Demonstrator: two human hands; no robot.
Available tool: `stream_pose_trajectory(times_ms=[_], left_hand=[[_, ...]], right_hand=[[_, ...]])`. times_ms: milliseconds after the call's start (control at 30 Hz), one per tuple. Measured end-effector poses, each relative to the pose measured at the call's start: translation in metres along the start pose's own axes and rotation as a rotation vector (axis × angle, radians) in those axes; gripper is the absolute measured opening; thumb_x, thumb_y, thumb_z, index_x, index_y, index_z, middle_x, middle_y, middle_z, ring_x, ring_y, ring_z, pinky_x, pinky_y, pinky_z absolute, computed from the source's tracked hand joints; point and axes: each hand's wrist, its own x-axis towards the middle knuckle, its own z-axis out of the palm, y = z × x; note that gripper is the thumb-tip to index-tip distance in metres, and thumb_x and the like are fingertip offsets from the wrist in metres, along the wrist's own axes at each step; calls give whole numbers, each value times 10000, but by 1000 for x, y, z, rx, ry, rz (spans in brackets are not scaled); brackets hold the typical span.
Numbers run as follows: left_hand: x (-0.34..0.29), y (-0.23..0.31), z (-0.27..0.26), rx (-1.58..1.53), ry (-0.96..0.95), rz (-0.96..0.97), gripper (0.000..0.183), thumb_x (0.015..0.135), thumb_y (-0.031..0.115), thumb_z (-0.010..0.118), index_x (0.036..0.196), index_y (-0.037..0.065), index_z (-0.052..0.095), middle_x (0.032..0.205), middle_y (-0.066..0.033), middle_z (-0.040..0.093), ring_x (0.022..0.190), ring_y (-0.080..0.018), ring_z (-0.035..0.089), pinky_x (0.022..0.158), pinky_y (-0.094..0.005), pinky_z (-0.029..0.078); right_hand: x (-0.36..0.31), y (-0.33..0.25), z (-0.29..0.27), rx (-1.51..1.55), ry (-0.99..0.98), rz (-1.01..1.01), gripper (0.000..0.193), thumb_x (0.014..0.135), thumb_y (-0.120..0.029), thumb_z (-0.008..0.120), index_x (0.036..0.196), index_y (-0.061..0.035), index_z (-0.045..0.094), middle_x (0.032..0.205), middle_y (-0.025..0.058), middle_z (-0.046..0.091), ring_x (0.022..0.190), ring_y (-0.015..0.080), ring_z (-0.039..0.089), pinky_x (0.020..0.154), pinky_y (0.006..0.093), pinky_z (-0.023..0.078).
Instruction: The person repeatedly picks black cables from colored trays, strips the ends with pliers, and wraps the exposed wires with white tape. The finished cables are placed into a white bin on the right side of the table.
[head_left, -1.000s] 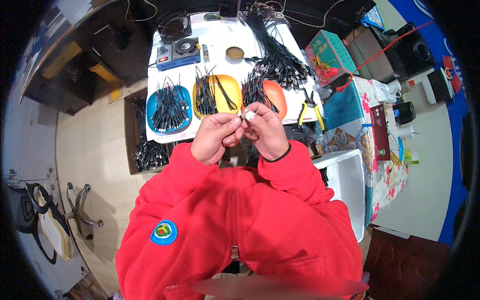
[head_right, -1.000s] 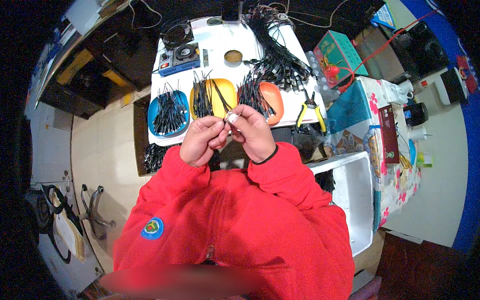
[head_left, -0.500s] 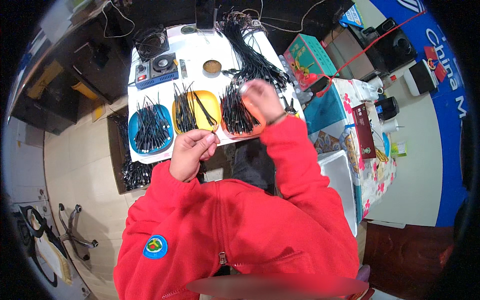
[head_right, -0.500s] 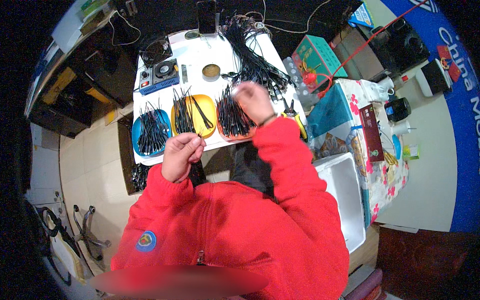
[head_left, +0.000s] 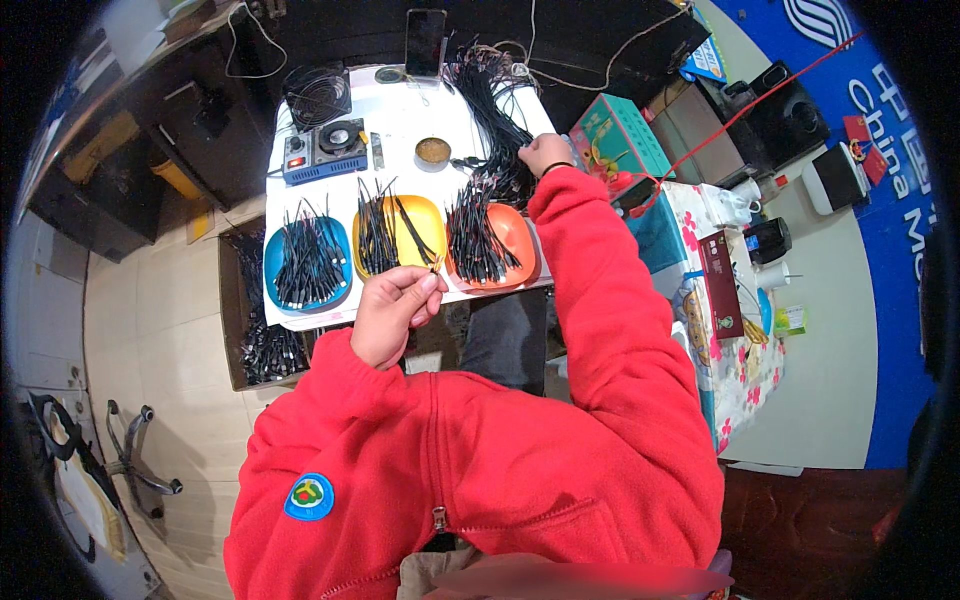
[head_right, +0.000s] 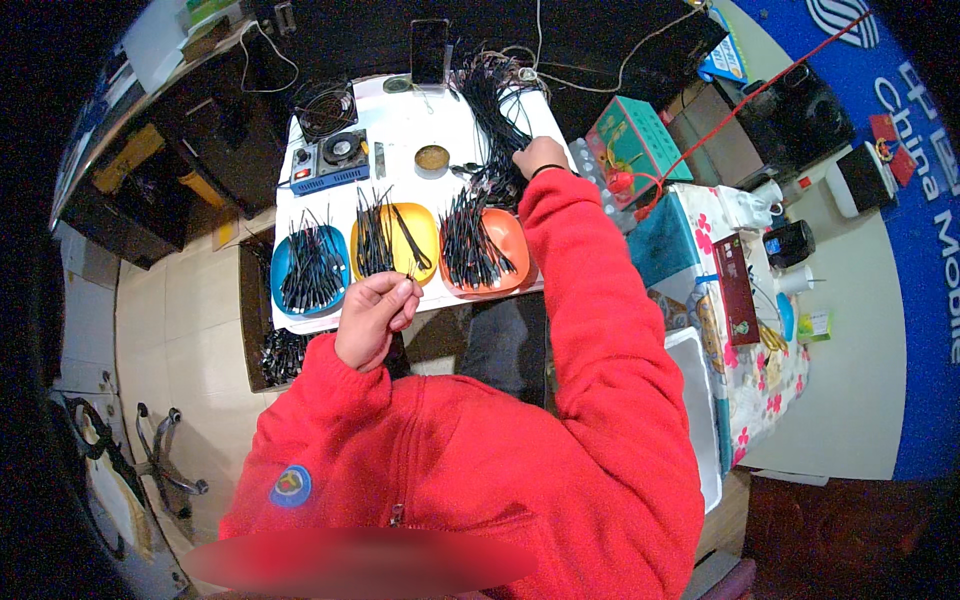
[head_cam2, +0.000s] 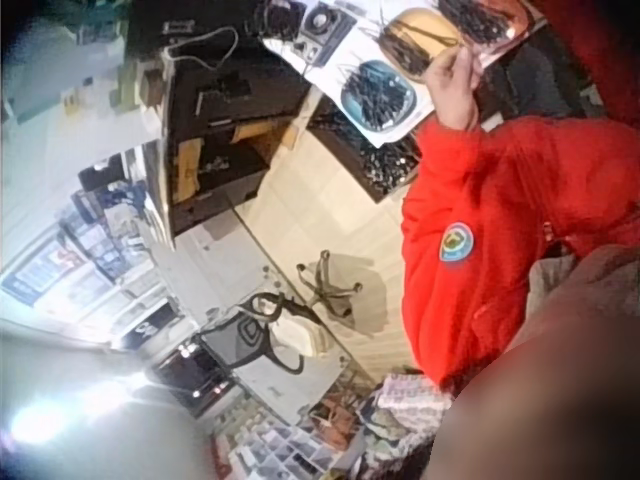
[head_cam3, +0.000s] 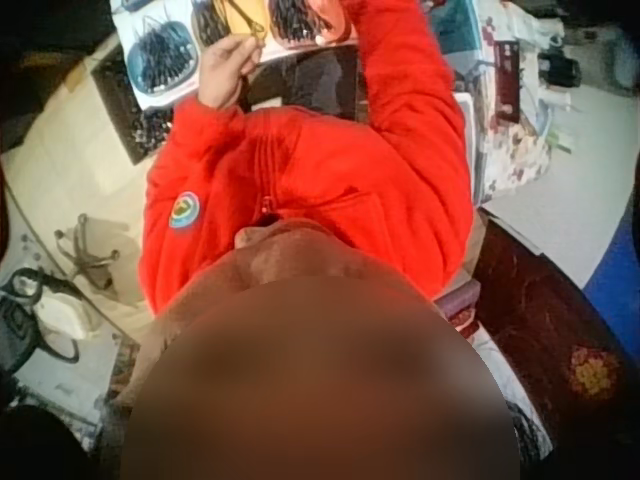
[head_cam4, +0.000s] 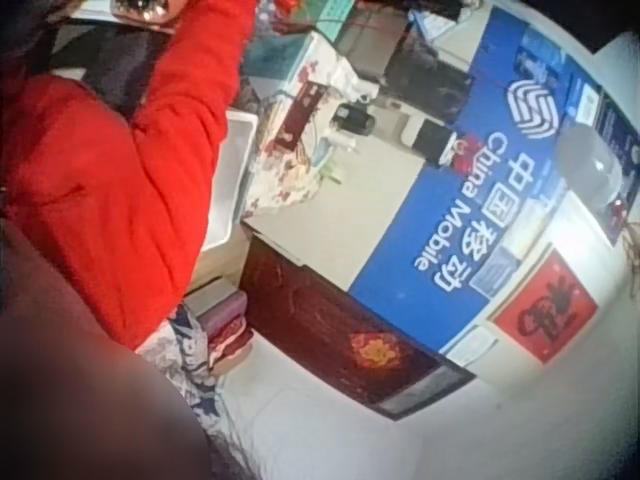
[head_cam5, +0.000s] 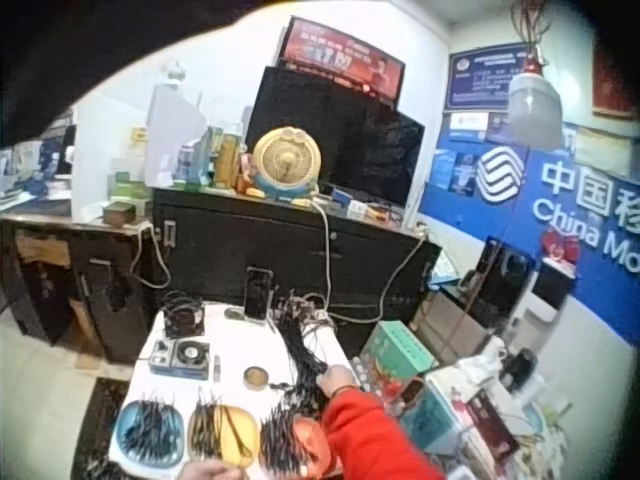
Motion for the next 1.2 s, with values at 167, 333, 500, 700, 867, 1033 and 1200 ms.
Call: stream_pose_trajectory(times_ms=[167,333,500,700,867,1033,1200], left_hand=[[5,-4,8,-2,44,-1,165,950,115,511,932,-19,606,772,-39,616,677,-79,548,581,-186,421],[30,-3,25,-190,-58,-24,177,973,152,472,929,-5,542,1204,-127,546,995,-194,603,809,-303,524],[53,25,35,-218,-56,83,175,984,129,426,953,-7,533,1204,-161,557,869,-219,653,722,-281,543],[5,33,36,27,-144,265,177,950,109,496,913,-26,605,829,-33,612,531,-31,371,479,-174,292],[-51,10,31,17,-272,170,170,947,112,508,886,-27,584,887,-71,621,571,-39,403,506,-169,324],[-69,-1,32,20,-340,115,147,942,101,518,913,-23,591,892,-73,624,566,-40,403,510,-170,334],[-79,-9,39,310,-259,187,170,937,107,534,963,-24,638,744,-8,589,581,-39,443,526,-173,363]], right_hand=[[-51,2,-50,439,153,-183,292,730,-289,649,738,4,640,672,169,633,628,289,623,624,359,491],[-211,-32,-72,468,249,-631,135,801,-120,612,782,-13,532,639,45,490,579,116,472,523,294,401],[-329,-54,-35,449,-64,-638,164,761,-160,606,771,-34,501,739,154,530,689,349,561,592,416,456],[-330,-43,-9,565,-403,-653,184,851,-211,600,903,-34,594,854,153,601,788,357,595,685,404,482],[-290,-37,-60,1251,-301,-402,171,914,-132,569,1019,-2,610,775,-15,571,701,61,522,641,215,443],[-285,-57,-90,1438,-363,-407,179,880,-80,618,1031,13,603,816,16,621,711,61,580,657,201,492],[-305,-65,-93,1192,-195,-428,103,848,-37,645,931,20,624,816,32,643,720,77,608,658,216,510]])
